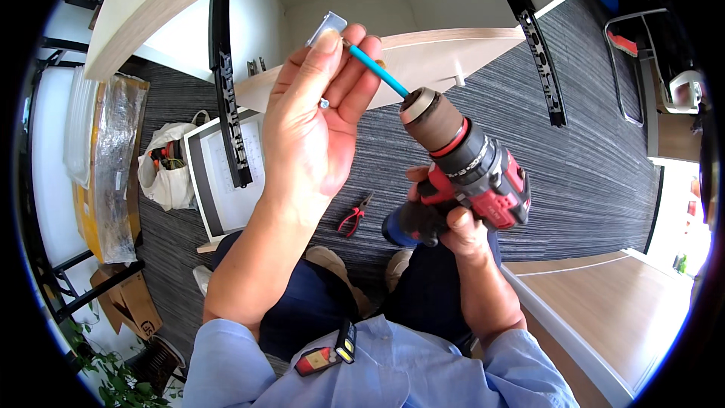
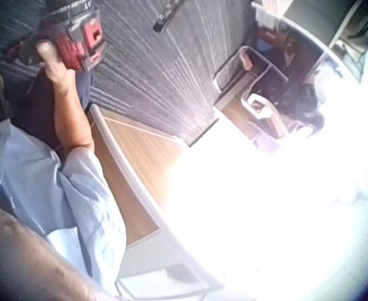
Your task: The person assembles a piece of furniture, likely a drawer unit, by first removing a black trim piece from a drawer front. They then measure the drawer and the cabinet opening using a tape measure. Finally, they use a power drill to attach a metal bracket to the underside of a wooden panel.
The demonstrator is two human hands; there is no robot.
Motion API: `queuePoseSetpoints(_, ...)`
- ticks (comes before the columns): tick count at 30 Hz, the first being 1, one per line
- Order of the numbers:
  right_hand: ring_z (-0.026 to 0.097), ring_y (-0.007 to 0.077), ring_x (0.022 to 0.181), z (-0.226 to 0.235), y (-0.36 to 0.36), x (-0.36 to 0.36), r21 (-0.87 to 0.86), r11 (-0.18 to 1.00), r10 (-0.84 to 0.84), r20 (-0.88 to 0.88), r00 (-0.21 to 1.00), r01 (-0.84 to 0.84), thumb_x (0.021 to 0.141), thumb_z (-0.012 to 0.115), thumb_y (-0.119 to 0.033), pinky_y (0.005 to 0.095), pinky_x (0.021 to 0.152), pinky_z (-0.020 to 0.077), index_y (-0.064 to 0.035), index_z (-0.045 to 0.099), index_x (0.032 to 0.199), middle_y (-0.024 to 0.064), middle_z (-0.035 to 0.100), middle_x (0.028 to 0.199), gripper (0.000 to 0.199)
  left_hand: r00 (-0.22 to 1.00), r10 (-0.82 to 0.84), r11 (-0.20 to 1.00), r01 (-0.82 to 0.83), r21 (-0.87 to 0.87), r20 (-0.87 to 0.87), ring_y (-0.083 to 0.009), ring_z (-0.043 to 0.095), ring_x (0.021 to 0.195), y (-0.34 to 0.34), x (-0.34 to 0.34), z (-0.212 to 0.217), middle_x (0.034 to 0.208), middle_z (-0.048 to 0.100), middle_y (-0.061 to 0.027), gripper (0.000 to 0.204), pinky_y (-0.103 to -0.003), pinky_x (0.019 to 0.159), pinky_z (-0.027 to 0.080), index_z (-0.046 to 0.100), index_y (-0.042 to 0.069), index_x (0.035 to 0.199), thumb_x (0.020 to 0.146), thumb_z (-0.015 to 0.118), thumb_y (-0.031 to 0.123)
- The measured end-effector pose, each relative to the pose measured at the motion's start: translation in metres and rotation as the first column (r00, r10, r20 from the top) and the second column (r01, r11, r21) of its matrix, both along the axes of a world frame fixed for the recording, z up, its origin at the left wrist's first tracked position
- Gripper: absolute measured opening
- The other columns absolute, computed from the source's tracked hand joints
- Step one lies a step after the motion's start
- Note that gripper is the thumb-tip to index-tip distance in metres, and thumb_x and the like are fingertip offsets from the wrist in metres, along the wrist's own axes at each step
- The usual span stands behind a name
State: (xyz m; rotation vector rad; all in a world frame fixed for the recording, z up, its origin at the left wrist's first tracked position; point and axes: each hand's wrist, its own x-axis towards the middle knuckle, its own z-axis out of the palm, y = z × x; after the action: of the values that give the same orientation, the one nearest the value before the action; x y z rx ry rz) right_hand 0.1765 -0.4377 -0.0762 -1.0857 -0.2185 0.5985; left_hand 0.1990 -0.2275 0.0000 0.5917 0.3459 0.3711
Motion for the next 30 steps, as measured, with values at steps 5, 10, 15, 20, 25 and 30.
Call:
queuePoseSetpoints(5,0.063,0.0218,0.087,0.004,0.002,0.000,0.104,0.995,0.007,-0.090,0.996,0.002,0.071,0.070,-0.070,0.0358,0.078,0.0524,-0.0036,0.045,0.133,0.0164,0.064,0.114,0.094,0.998,0.019,0.997,-0.024,0.073,0.062,-0.0288,0.064,0.110,-0.008,-0.002,0.009,0.113,0.066,-0.0170,0.018,-0.034,0.087,0.060,0.061,0.002,0.107,0.095,0.061,0.017)
queuePoseSetpoints(10,0.062,0.0209,0.081,0.008,0.001,-0.001,0.195,0.981,0.037,-0.148,0.988,-0.008,0.075,0.058,-0.077,0.0364,0.073,0.0504,-0.0025,0.037,0.137,0.0124,0.067,0.106,0.100,0.996,0.003,0.993,-0.013,0.121,0.085,-0.0295,0.065,0.107,-0.015,0.000,0.008,0.114,0.066,-0.0191,0.019,-0.035,0.085,0.061,0.061,0.002,0.107,0.097,0.059,0.017)
queuePoseSetpoints(15,0.060,0.0200,0.073,0.008,0.000,0.000,0.315,0.949,0.068,-0.188,0.980,-0.006,0.077,0.049,-0.081,0.0368,0.069,0.0490,-0.0002,0.035,0.137,0.0113,0.068,0.101,0.102,0.999,0.009,0.962,-0.021,0.272,0.045,-0.0287,0.061,0.115,-0.008,-0.001,0.003,0.120,0.063,-0.0194,0.024,-0.036,0.091,0.057,0.059,0.001,0.115,0.099,0.053,0.017)
queuePoseSetpoints(20,0.057,0.0196,0.076,0.008,-0.004,0.001,0.496,0.868,0.147,-0.197,0.969,-0.031,0.081,0.047,-0.077,0.0383,0.070,0.0462,-0.0024,0.035,0.143,0.0082,0.068,0.106,0.098,0.997,0.070,0.817,-0.082,0.571,0.042,-0.0214,0.070,0.093,-0.005,0.001,0.016,0.102,0.069,-0.0149,0.020,-0.029,0.072,0.059,0.060,0.002,0.107,0.100,0.052,0.019)
queuePoseSetpoints(25,0.057,0.0213,0.078,0.003,-0.006,0.003,0.636,0.770,0.232,-0.212,0.949,-0.046,0.082,0.051,-0.074,0.0393,0.070,0.0452,-0.0013,0.036,0.142,0.0107,0.068,0.109,0.096,0.989,0.103,0.717,-0.146,0.682,0.103,-0.0214,0.072,0.081,0.003,0.012,0.022,0.096,0.070,-0.0168,0.021,-0.026,0.056,0.058,0.057,-0.002,0.112,0.099,0.054,0.015)
queuePoseSetpoints(30,0.057,0.0227,0.079,-0.002,-0.007,0.008,0.707,0.706,0.273,-0.238,0.932,-0.026,0.083,0.053,-0.071,0.0404,0.070,0.0446,-0.0002,0.037,0.142,0.0135,0.068,0.112,0.094,0.978,0.135,0.568,-0.208,0.796,0.159,-0.0224,0.070,0.090,0.004,0.031,0.043,0.103,0.070,-0.0165,0.022,-0.025,0.057,0.057,0.060,0.000,0.113,0.098,0.055,0.017)
